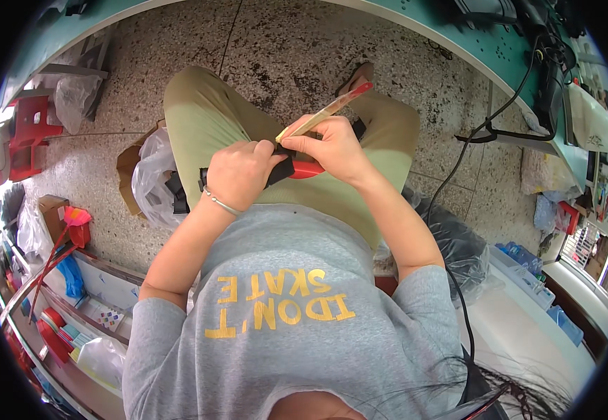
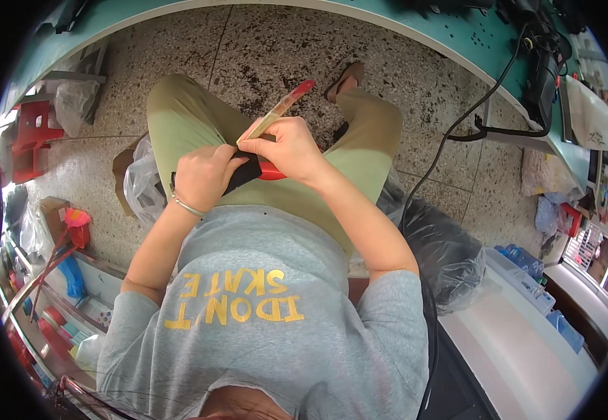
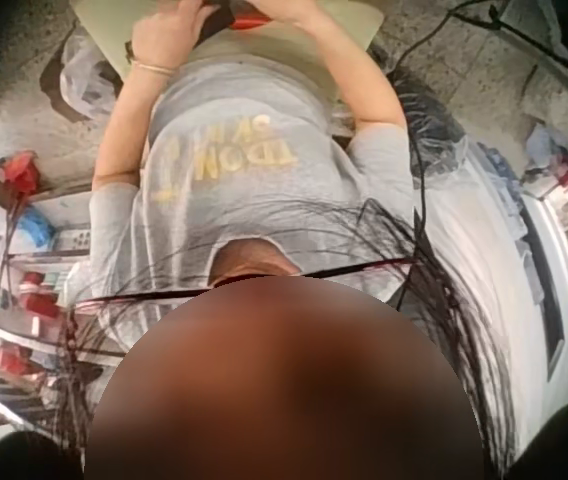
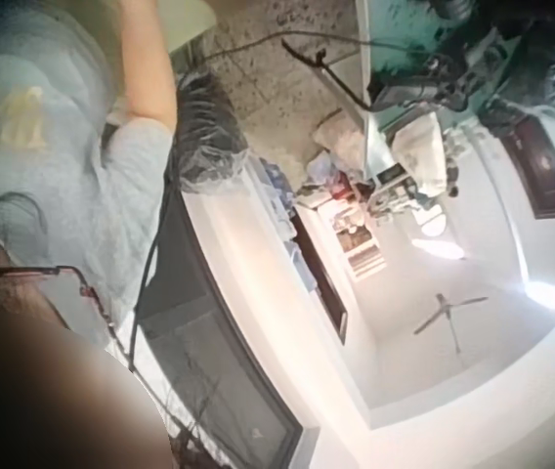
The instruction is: Cleaning and inspecting black plastic components using a brush and a sponge at a workbench.
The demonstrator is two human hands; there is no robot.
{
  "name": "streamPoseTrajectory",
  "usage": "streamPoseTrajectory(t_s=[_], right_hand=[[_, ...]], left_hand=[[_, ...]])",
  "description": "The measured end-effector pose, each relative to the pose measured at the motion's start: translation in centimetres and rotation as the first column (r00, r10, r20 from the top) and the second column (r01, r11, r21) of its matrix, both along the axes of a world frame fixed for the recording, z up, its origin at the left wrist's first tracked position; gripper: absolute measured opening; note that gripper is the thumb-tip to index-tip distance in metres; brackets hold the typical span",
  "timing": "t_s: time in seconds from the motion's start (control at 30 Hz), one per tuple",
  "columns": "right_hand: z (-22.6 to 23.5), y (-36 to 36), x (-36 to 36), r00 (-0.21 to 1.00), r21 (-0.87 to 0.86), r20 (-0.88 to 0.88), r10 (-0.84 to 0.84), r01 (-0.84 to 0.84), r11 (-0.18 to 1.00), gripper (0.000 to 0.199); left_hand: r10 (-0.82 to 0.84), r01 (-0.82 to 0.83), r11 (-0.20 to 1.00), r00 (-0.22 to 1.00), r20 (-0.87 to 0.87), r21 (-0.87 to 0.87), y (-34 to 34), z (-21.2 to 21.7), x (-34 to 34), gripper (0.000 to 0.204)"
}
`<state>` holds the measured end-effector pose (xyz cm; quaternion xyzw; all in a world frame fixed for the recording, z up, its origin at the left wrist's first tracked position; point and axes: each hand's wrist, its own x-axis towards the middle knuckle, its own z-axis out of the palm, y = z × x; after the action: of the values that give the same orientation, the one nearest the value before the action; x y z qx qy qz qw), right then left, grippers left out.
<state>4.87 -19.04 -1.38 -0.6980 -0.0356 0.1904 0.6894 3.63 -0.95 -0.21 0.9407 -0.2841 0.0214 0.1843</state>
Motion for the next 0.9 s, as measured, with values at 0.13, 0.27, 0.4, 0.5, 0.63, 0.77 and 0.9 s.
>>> streamPoseTrajectory(t_s=[0.13, 0.27, 0.4, 0.5, 0.63, 0.77, 0.9], right_hand=[[-0.2, 0.2, 0.3, 0.836, -0.389, 0.506, 0.211, 0.004, 0.921, 0.005], [-2.7, -0.7, 1.5, 0.557, -0.368, 0.829, 0.038, 0.493, 0.788, 0.006], [-0.9, -1.2, 1.2, 0.542, -0.176, 0.822, -0.173, 0.532, 0.828, 0.004], [0.7, -0.8, 0.2, 0.79, -0.194, 0.612, 0.013, 0.134, 0.972, 0.004], [0.7, -0.4, -0.3, 0.918, -0.256, 0.383, 0.104, -0.003, 0.967, 0.005], [0.4, -0.1, -0.8, 0.996, -0.017, 0.083, -0.039, 0.041, 0.999, 0.007], [-0.3, -0.1, -0.8, 0.999, 0.027, 0.025, -0.033, 0.032, 0.999, 0.008]], left_hand=[[-0.038, 0.038, 0.999, 0.999, -0.01, -0.009, -0.3, -0.3, 0.0, 0.021], [0.049, -0.054, 0.996, 0.996, -0.069, -0.072, -0.7, -0.2, -1.3, 0.024], [0.121, -0.167, 0.97, 0.961, -0.25, -0.175, -0.5, -0.1, -1.2, 0.022], [0.119, -0.153, 0.98, 0.962, -0.245, -0.127, -0.3, 0.4, -1.0, 0.02], [0.021, -0.02, 0.997, 1.0, 0.016, -0.07, -0.3, 0.4, -0.5, 0.025], [-0.004, 0.007, 0.999, 0.997, 0.073, -0.046, -0.1, -0.2, -0.2, 0.025], [-0.003, 0.006, 0.999, 0.998, 0.058, -0.05, -0.2, -0.5, -0.2, 0.025]])
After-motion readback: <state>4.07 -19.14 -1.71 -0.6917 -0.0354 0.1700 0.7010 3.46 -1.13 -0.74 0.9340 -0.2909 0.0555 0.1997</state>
